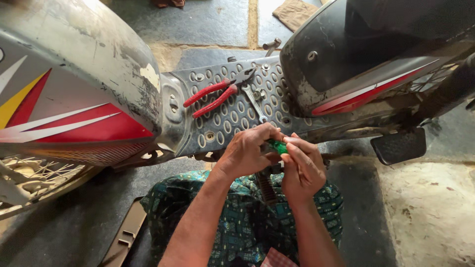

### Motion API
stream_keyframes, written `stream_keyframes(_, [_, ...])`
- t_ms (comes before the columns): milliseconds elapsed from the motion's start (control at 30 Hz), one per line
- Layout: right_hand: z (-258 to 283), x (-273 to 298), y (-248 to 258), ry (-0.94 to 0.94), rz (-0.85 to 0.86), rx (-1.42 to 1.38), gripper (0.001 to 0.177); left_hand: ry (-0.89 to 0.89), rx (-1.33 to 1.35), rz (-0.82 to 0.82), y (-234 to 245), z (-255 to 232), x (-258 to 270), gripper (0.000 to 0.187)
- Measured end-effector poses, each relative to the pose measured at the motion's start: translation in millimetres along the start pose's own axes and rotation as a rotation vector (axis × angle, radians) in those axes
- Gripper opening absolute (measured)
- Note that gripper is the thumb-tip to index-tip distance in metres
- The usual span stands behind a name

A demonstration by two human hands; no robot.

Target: The person uses a screwdriver to work on a wire and internal component of a motorcycle by hand.

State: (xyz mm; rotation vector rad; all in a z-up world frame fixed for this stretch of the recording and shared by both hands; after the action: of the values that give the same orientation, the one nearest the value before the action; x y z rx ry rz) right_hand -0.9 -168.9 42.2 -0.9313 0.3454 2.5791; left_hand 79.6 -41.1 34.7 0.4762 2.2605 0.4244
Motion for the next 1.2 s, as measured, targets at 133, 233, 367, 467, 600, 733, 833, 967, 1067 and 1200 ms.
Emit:
stream_keyframes(133, [-2, -5, 0, -0.003, -0.033, 0.006, 0.024, -0.078, 0.006, 0.014, 0, -7, -2, 0.041])
stream_keyframes(233, [-2, -7, -2, 0.006, -0.027, -0.007, 0.028, -0.087, -0.011, 0.039, -2, -7, -3, 0.038])
stream_keyframes(367, [-2, -10, -7, 0.012, -0.012, -0.081, 0.024, -0.083, -0.058, 0.049, -2, -6, -3, 0.035])
stream_keyframes(467, [-8, -11, -14, -0.043, 0.018, -0.229, 0.019, -0.166, -0.086, -0.004, 1, -13, -3, 0.039])
stream_keyframes(600, [-1, -8, -18, 0.023, -0.002, 0.023, 0.015, -0.09, -0.087, 0.04, -4, -4, -1, 0.042])
stream_keyframes(733, [-5, -8, -18, 0.008, 0.029, 0.053, 0.033, -0.12, -0.127, 0.078, -8, -1, 3, 0.041])
stream_keyframes(833, [-3, -8, -18, -0.024, 0.084, 0.008, 0.044, -0.152, -0.132, 0.06, -8, -3, 2, 0.038])
stream_keyframes(967, [-4, -8, -16, -0.126, 0.114, 0.008, 0.051, -0.12, -0.103, 0.079, -6, -4, 1, 0.039])
stream_keyframes(1067, [0, -7, -16, -0.101, 0.11, 0.023, 0.048, -0.074, -0.018, 0.086, -4, -3, 1, 0.046])
stream_keyframes(1200, [5, -7, -15, -0.069, 0.111, 0.034, 0.036, -0.162, -0.003, 0.068, -3, -9, -2, 0.046])
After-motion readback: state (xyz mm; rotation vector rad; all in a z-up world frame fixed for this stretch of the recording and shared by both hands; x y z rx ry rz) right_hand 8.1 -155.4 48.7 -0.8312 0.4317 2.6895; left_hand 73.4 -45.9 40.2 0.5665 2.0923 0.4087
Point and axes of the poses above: each hand's wrist, its own x-axis away from the middle knuckle, its own y-axis out of the back of the hand, z = x × y, the point moved 10 cm from there along -x, towards the middle knuckle, and after that the axes turned 14 degrees about -y, right-handed, at the moved point
